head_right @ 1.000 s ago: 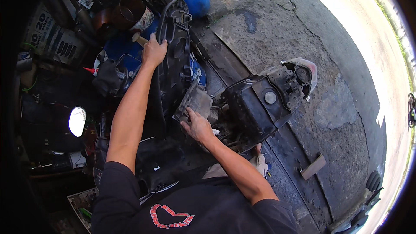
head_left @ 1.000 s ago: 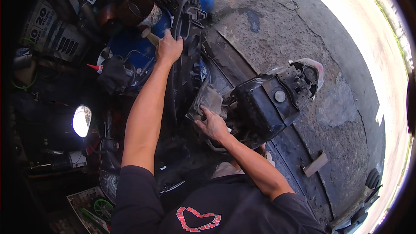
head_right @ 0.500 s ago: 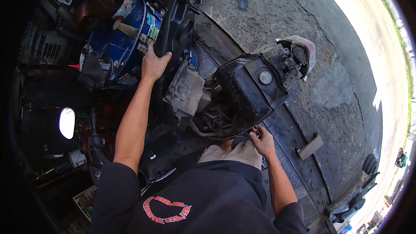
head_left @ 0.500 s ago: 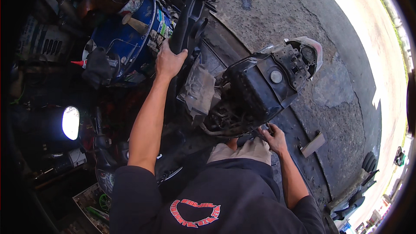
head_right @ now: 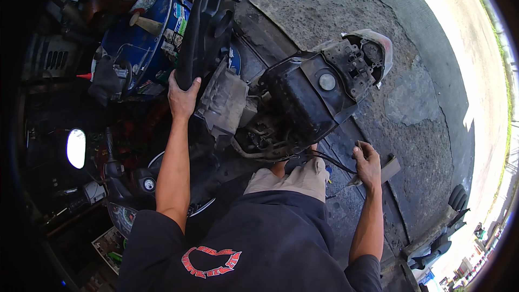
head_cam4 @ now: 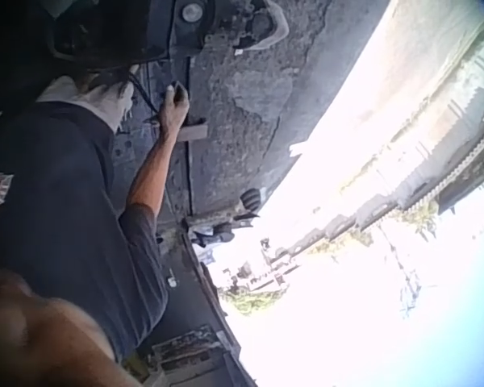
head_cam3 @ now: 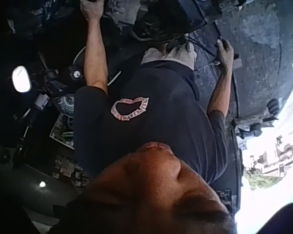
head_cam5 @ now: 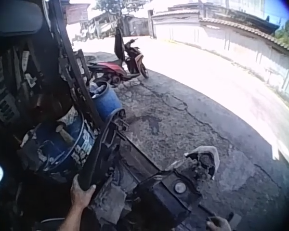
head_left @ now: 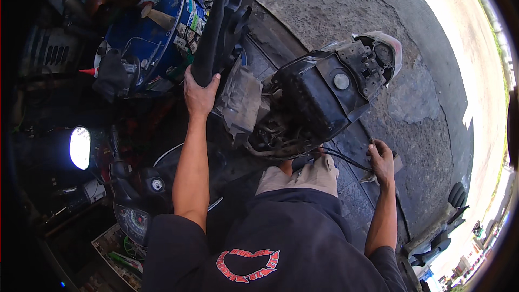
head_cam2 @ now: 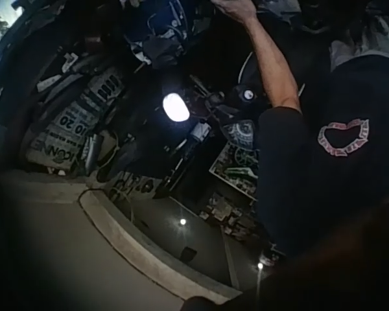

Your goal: The recorder is dismantling and repairing the seat and internal components of a motorcycle.

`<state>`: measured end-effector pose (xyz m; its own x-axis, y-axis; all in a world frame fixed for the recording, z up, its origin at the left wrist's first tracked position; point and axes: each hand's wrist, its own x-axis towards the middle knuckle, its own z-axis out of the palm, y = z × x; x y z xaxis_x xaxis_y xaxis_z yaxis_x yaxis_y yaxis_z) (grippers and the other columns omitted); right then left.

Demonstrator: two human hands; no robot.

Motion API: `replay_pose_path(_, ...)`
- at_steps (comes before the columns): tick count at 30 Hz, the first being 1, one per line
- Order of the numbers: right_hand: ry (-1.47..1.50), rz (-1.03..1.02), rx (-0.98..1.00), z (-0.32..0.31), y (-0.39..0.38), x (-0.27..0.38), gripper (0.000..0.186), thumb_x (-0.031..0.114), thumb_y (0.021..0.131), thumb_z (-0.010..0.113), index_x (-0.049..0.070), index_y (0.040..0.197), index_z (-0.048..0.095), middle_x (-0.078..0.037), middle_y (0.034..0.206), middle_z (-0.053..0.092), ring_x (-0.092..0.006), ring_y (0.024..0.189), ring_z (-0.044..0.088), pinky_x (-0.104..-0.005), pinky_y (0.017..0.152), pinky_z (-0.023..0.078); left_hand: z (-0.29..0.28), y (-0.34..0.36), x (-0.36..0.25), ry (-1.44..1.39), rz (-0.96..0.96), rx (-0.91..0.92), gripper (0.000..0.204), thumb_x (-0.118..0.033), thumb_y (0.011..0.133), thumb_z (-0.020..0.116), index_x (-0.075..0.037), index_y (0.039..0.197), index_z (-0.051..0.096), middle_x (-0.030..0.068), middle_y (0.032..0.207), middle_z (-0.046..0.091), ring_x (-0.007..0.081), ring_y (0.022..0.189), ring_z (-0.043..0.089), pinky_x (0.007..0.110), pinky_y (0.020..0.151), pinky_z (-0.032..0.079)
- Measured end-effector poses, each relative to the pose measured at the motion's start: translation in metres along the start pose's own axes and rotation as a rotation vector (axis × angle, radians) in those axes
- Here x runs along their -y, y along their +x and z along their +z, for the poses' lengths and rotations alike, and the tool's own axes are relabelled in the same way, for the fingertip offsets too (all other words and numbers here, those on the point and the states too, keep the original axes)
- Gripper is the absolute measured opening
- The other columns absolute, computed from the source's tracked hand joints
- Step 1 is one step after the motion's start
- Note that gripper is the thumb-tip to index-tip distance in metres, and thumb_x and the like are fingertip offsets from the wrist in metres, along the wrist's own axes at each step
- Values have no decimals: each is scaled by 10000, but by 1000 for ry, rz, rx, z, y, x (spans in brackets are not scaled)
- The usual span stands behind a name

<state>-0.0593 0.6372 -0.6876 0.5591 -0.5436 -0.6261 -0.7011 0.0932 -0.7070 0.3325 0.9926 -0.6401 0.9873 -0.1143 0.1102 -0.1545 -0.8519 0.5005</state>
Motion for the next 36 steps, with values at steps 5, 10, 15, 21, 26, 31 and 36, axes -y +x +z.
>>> replay_pose_path(5, 35, -65, 225, 47, 2, 29, 378, 192, 972, 614, -85, 1228, 599, -107, 1031, 693, -146, 914, 633, -307, 851, 502, 2, 5, 16, 44, 14, 14, 888, -319, 765, 812, 65, 1437, 376, 301, 1394, 490, 429, 1305, 473, 455, 1093, 389)
replay_pose_path(10, 133, -11, 341, 92, -1, 39, 371, 201, 963, 611, -78, 1208, 618, -124, 1039, 710, -170, 963, 648, -323, 874, 500, 0, -9, 17, 73, 20, 23, 911, -298, 751, 826, 62, 1447, 360, 299, 1405, 475, 434, 1316, 452, 459, 1109, 373)
replay_pose_path(15, 50, -57, 334, 114, 1, 21, 372, 200, 953, 613, -76, 1203, 620, -133, 1015, 707, -172, 940, 650, -317, 865, 501, 1, -30, 18, 60, 54, 13, 956, -300, 738, 839, 56, 1463, 328, 295, 1417, 458, 448, 1317, 436, 480, 1111, 362)
replay_pose_path(21, 28, -40, 353, 108, 2, 29, 355, 196, 964, 611, -84, 1183, 611, -98, 962, 704, -140, 899, 640, -306, 827, 506, -1, -45, 22, 14, 69, -16, 1005, -333, 721, 859, 47, 1473, 311, 295, 1422, 448, 453, 1317, 426, 493, 1112, 350)
replay_pose_path(26, 49, -21, 332, 98, 5, 43, 325, 173, 975, 603, -82, 1177, 613, -91, 951, 702, -139, 876, 657, -291, 811, 510, -4, -56, 16, 29, 36, -14, 1033, -326, 722, 867, 27, 1501, 288, 284, 1475, 409, 431, 1364, 398, 472, 1144, 326)
replay_pose_path(31, 38, -44, 325, 99, 10, 51, 311, 142, 976, 597, -87, 1186, 607, -84, 941, 696, -134, 860, 674, -272, 793, 512, 0, -59, 16, 11, 33, -19, 1036, -332, 697, 876, 38, 1479, 305, 284, 1430, 439, 443, 1322, 416, 491, 1115, 347)
replay_pose_path(36, -11, -74, 339, 103, 16, 57, 366, 181, 968, 612, -85, 1220, 598, -95, 940, 689, -125, 851, 652, -285, 776, 512, 1, -52, 21, 18, 21, -23, 1011, -333, 695, 869, 33, 1470, 332, 278, 1409, 470, 440, 1310, 437, 491, 1109, 357)
